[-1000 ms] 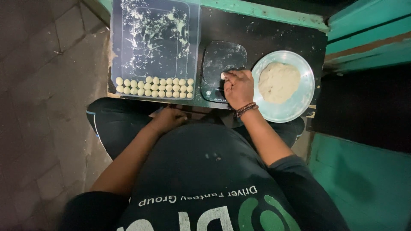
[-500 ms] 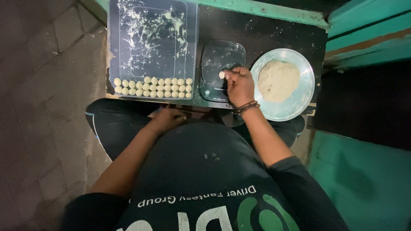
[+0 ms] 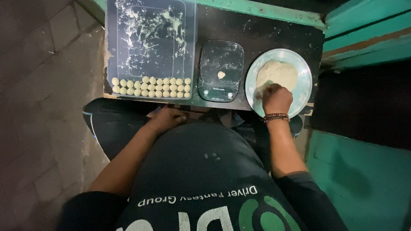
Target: The person is weighing small portions of dough on a digital scale, rolling them into balls, and arranging them in rows on a tray.
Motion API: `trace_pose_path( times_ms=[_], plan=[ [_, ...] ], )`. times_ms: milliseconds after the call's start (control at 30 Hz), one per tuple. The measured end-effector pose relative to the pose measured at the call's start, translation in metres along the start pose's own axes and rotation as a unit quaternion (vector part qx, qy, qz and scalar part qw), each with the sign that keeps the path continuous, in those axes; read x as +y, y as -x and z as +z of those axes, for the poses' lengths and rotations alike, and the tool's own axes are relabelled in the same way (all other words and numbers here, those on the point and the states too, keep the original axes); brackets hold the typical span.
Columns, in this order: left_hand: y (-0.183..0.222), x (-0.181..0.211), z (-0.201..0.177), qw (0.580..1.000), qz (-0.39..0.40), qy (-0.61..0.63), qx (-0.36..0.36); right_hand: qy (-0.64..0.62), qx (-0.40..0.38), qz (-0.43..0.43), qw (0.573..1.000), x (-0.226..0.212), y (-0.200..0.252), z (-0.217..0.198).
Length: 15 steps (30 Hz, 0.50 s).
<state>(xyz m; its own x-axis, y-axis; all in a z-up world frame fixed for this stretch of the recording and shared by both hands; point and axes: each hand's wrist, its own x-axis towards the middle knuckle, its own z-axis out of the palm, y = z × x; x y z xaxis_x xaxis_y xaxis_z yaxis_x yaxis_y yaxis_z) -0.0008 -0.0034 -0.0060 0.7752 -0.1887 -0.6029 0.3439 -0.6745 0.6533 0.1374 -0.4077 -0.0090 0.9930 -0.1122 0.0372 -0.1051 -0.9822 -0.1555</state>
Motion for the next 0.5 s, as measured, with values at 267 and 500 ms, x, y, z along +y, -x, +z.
trace_pose_path(
  times_ms=[267,500],
  plan=[
    [0.03,0.022,-0.017,0.998,0.0,0.066,0.012,-0.075,-0.026,0.026,0.996,0.002,-0.015,-0.008],
    [0.01,0.003,-0.008,0.999,0.001,0.044,0.005,-0.425,-0.004,0.143,0.894,-0.03,-0.002,-0.061]
  ],
)
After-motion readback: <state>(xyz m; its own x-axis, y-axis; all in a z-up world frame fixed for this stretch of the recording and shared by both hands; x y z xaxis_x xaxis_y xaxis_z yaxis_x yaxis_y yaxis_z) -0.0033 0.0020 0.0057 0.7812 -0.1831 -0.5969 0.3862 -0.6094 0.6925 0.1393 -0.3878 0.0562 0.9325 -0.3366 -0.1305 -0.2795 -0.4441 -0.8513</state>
